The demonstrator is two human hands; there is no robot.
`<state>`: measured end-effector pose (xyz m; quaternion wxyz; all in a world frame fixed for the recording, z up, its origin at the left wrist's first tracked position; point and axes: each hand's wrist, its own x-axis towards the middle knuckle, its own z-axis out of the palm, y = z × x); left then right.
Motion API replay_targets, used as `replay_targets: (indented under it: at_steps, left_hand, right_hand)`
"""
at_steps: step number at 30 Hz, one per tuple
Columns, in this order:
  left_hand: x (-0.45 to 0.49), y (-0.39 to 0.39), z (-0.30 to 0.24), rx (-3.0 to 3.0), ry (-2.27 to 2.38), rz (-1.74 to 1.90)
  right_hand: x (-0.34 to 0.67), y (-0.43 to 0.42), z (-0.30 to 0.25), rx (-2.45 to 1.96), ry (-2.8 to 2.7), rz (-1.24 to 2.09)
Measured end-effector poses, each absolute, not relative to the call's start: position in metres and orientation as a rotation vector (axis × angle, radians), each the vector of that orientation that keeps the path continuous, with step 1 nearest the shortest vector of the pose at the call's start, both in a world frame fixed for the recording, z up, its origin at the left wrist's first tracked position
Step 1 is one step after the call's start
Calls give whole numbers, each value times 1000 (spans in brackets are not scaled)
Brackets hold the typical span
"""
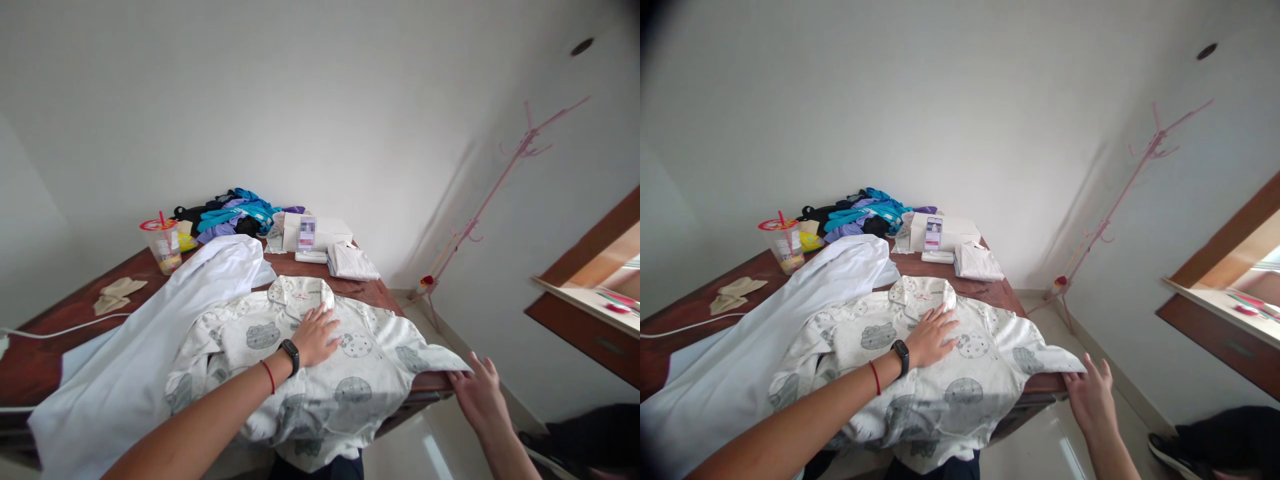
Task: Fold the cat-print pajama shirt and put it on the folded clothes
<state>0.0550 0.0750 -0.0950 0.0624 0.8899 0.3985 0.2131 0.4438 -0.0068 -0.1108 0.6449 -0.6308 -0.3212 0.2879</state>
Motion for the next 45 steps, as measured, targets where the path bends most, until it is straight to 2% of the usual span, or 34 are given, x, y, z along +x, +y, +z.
replay_targets:
  at_steps: [4, 9, 13, 16, 19, 27, 34, 39, 45]
  left_hand:
    - [55, 75, -95, 2652, 1185, 661]
    - [54, 74, -82, 2531, 1135, 775]
    - [42, 65, -53, 1948, 1017, 1127]
    - [18, 54, -30, 1326, 862, 1204]
    - [-11, 41, -17, 920, 768, 1235]
    - [-59, 24, -28, 771, 1162, 1232]
    - [-77, 25, -43, 1391, 1373, 1061]
    - [-78, 26, -1, 1276, 1304, 1045]
    - [-83, 14, 52, 996, 1210, 998]
  right_hand:
    - [474, 7, -113, -1512, -687, 667]
    - [437, 15, -72, -1397, -691, 245]
    - [347, 5, -44, -1358, -1412, -34]
    - [287, -10, -56, -1193, -2149, 37]
    - [257, -24, -80, -1107, -2501, 148]
    - [265, -30, -98, -1060, -2476, 230]
    - [250, -43, -84, -811, -2509, 305]
    - [237, -42, -70, -880, -2587, 407]
    - [235, -35, -86, -1278, -2531, 372]
